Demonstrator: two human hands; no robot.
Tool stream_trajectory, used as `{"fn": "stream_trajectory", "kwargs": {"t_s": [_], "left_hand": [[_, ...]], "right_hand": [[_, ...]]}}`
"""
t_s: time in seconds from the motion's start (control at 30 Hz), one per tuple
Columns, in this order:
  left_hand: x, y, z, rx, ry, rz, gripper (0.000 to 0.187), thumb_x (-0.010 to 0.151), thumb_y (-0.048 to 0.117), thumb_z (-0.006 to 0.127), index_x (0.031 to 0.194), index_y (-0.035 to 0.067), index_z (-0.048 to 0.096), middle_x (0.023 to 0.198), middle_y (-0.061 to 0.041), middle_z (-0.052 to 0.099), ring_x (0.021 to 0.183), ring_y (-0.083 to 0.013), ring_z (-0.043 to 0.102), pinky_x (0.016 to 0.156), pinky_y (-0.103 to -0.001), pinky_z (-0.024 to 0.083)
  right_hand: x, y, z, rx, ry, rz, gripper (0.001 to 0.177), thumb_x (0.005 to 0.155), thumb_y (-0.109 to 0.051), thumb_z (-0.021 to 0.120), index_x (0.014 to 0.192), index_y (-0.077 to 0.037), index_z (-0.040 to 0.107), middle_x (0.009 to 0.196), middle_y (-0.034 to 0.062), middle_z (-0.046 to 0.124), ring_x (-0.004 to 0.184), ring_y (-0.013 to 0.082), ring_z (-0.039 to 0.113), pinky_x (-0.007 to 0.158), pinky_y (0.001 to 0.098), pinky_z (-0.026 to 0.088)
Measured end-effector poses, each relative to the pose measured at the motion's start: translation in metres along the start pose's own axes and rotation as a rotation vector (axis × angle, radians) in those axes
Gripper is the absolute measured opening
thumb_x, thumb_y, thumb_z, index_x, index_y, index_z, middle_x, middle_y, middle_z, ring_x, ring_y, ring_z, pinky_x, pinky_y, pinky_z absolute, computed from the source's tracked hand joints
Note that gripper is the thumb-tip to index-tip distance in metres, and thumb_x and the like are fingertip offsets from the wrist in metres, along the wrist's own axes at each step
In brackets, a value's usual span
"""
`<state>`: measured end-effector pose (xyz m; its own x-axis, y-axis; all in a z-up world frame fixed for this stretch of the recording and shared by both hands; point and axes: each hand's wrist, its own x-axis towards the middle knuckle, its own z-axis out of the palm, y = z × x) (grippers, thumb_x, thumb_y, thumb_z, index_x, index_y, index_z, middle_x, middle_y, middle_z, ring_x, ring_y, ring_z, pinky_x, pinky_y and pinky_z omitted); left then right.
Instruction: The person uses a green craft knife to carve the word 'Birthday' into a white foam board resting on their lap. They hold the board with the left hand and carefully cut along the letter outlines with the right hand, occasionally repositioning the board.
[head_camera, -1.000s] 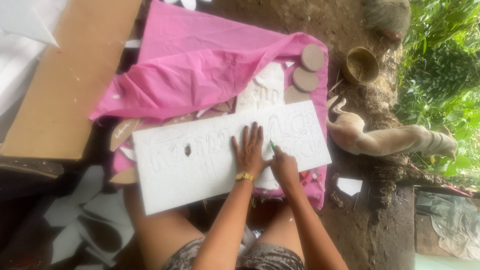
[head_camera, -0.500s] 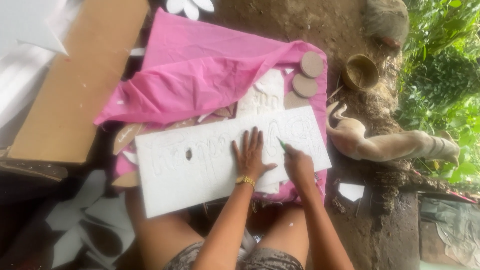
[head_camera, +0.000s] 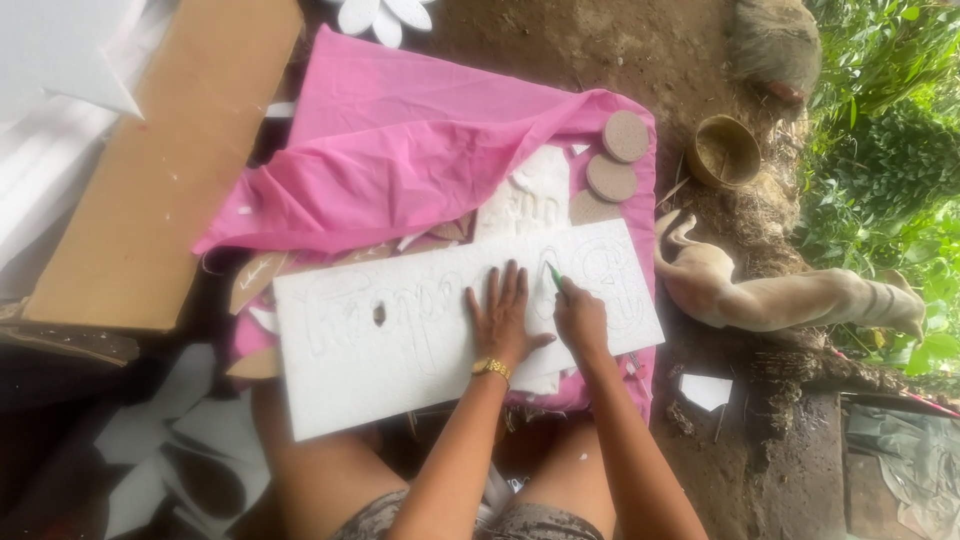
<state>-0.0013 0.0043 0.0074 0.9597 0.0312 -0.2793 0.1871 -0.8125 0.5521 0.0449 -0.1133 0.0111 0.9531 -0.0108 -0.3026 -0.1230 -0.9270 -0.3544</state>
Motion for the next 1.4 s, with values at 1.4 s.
{"fn": "stream_trajectory", "kwargs": {"t_s": [1.4], "left_hand": [[-0.001,0.001,-0.001,0.014,-0.004,-0.009,0.108,0.068,0.054,0.074,0.151,0.019,0.016,0.160,-0.001,0.008,0.146,-0.0255,0.005,0.113,-0.062,-0.002]], "right_hand": [[-0.012,-0.013,-0.016,0.003,0.033,-0.013,0.038,0.094,-0.018,0.047,0.130,-0.015,0.059,0.103,0.0204,0.069,0.100,0.0367,0.065,0.090,0.0496,0.052]]}}
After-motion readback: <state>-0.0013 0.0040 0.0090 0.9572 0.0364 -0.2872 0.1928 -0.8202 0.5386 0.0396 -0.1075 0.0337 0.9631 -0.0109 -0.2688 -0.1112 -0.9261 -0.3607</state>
